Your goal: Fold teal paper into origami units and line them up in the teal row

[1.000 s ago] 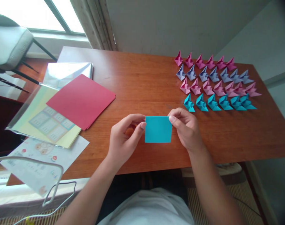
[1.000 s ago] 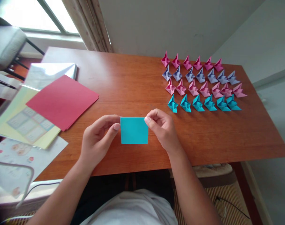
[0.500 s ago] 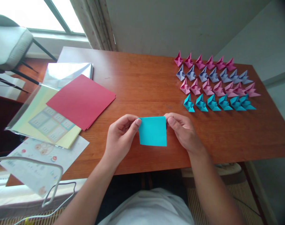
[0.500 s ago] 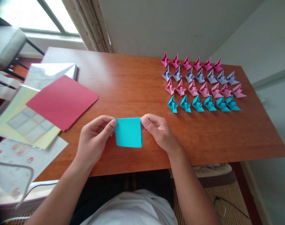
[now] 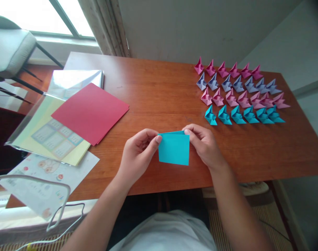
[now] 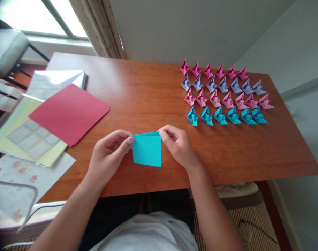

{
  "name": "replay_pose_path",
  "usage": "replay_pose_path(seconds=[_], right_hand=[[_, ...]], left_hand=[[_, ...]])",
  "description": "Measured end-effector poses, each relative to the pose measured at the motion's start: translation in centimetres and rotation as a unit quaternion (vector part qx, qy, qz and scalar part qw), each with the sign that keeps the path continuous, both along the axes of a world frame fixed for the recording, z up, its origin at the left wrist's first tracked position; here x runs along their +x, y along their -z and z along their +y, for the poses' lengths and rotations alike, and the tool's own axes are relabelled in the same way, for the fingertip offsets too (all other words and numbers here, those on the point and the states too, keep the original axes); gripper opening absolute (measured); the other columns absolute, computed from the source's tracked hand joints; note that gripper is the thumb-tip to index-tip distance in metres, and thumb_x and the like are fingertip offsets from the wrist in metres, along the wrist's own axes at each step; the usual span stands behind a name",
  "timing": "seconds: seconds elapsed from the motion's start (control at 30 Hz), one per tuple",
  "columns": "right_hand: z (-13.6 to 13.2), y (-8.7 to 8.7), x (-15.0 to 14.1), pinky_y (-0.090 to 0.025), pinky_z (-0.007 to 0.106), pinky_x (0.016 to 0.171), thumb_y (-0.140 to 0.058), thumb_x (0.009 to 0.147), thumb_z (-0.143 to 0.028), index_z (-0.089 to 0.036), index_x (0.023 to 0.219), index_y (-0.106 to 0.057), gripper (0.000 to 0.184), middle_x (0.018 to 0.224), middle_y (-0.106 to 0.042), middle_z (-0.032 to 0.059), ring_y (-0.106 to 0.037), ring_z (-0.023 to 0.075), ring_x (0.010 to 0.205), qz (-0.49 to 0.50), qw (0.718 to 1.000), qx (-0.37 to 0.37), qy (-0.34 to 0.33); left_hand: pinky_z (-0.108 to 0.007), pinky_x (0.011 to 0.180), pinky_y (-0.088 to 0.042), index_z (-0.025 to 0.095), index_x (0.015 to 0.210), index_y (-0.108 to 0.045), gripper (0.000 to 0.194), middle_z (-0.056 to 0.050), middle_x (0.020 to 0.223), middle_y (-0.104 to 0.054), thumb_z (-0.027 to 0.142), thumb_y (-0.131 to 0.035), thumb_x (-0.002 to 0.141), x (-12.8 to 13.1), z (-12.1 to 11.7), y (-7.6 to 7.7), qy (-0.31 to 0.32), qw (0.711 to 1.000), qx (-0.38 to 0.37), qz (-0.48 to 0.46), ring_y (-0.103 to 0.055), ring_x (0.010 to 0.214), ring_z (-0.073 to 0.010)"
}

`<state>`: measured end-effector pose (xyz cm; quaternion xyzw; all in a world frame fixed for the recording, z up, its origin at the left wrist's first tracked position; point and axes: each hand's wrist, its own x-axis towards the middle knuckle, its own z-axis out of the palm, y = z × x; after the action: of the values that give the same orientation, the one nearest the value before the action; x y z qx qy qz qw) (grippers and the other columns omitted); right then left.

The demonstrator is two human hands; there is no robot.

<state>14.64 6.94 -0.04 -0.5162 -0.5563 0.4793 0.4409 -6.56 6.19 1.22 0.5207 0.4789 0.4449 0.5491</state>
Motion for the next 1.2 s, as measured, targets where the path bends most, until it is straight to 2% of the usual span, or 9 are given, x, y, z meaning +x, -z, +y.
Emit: replay_pose_path(seconds=[0.1,0.2,0.3,0.5,0.7,0.87,1.0,1.1,1.2], right_hand=[[0.1,0.3,-0.1,-0.045,0.026,0.063,-0.060,0.096,-0.036,-0.021,0.081,-0.065,0.021,0.076,-0.061,-0.0007,-0.056,0.0146,0.071,-0.016,1.000,-0.001,0.019],[0.0,0.5,-0.2,-0.046,0.026,0.062,-0.063,0.093,-0.032,-0.021,0.084,-0.065,0.014,0.077,-0.062,-0.0006,-0.058,0.0148,0.072,-0.027,0.999,-0.004,0.023],[0.0,0.6,-0.2,-0.047,0.026,0.062,-0.066,0.091,-0.030,-0.022,0.085,-0.064,0.010,0.077,-0.063,-0.0010,-0.059,0.0151,0.072,-0.020,0.999,-0.004,0.039],[-0.1,0.4,-0.3,-0.047,0.025,0.059,-0.070,0.090,-0.034,-0.022,0.086,-0.067,0.013,0.077,-0.065,-0.0014,-0.059,0.0137,0.068,-0.031,0.998,0.001,0.054],[-0.1,0.5,-0.2,-0.046,0.026,0.058,-0.069,0.091,-0.033,-0.022,0.085,-0.068,0.013,0.076,-0.066,-0.0013,-0.058,0.0134,0.067,-0.040,0.996,0.017,0.076],[0.2,1.0,-0.2,-0.048,0.028,0.063,-0.068,0.090,-0.033,-0.021,0.083,-0.068,0.015,0.077,-0.068,0.0003,-0.061,0.0155,0.071,-0.087,0.991,0.022,0.099],[0.1,1.0,-0.3,-0.048,0.029,0.064,-0.069,0.091,-0.035,-0.022,0.085,-0.069,0.014,0.078,-0.068,0.0006,-0.061,0.0162,0.072,-0.097,0.990,0.024,0.101],[-0.2,0.5,-0.1,-0.048,0.028,0.061,-0.069,0.092,-0.041,-0.023,0.086,-0.071,0.019,0.078,-0.069,0.0005,-0.061,0.0155,0.071,-0.024,0.997,0.023,0.068],[-0.4,-0.1,0.0,-0.049,0.030,0.061,-0.050,0.101,-0.056,-0.023,0.085,-0.074,0.044,0.078,-0.071,0.0033,-0.064,0.0168,0.070,0.107,0.994,0.011,-0.011]], left_hand=[[-0.021,0.059,-0.047,0.018,0.106,-0.069,0.016,-0.001,0.081,-0.063,0.030,-0.068,0.095,0.0,-0.1,0.5,0.008,0.999,0.038,0.023,-0.057,0.069,-0.0114],[-0.023,0.067,-0.053,0.021,0.130,-0.064,0.034,-0.006,0.102,-0.068,0.025,-0.064,0.096,0.0,-0.1,0.8,0.021,0.988,0.113,0.101,-0.064,0.082,-0.0142],[-0.025,0.074,-0.056,0.022,0.126,-0.067,0.030,-0.009,0.114,-0.069,0.023,-0.061,0.097,0.1,-0.1,0.5,0.052,0.971,0.162,0.165,-0.068,0.090,-0.0164],[-0.033,0.092,-0.053,0.019,0.097,-0.071,0.026,-0.011,0.114,-0.070,0.032,-0.049,0.104,-0.2,-0.1,-0.2,0.068,0.980,0.146,0.116,-0.066,0.106,-0.0220],[-0.030,0.081,-0.051,0.019,0.081,-0.068,0.038,-0.009,0.107,-0.071,0.036,-0.045,0.105,-0.5,0.0,-0.2,0.091,0.980,0.124,0.126,-0.067,0.094,-0.0196],[-0.029,0.077,-0.050,0.021,0.094,-0.069,0.017,-0.006,0.107,-0.073,0.025,-0.053,0.099,-1.2,-0.1,-0.1,0.132,0.932,0.160,0.296,-0.068,0.092,-0.0194],[-0.030,0.076,-0.051,0.023,0.111,-0.069,0.019,-0.004,0.109,-0.075,0.024,-0.055,0.098,-2.1,-0.6,0.4,0.122,0.890,0.198,0.393,-0.071,0.093,-0.0212],[-0.028,0.075,-0.052,0.021,0.125,-0.064,0.028,-0.005,0.112,-0.075,0.023,-0.058,0.097,-2.2,-0.8,0.7,0.089,0.905,0.179,0.376,-0.072,0.089,-0.0187],[-0.025,0.076,-0.052,0.020,0.120,-0.067,0.026,-0.004,0.106,-0.075,0.019,-0.060,0.095,-1.6,-0.7,0.6,0.070,0.930,0.172,0.318,-0.070,0.086,-0.0153]])
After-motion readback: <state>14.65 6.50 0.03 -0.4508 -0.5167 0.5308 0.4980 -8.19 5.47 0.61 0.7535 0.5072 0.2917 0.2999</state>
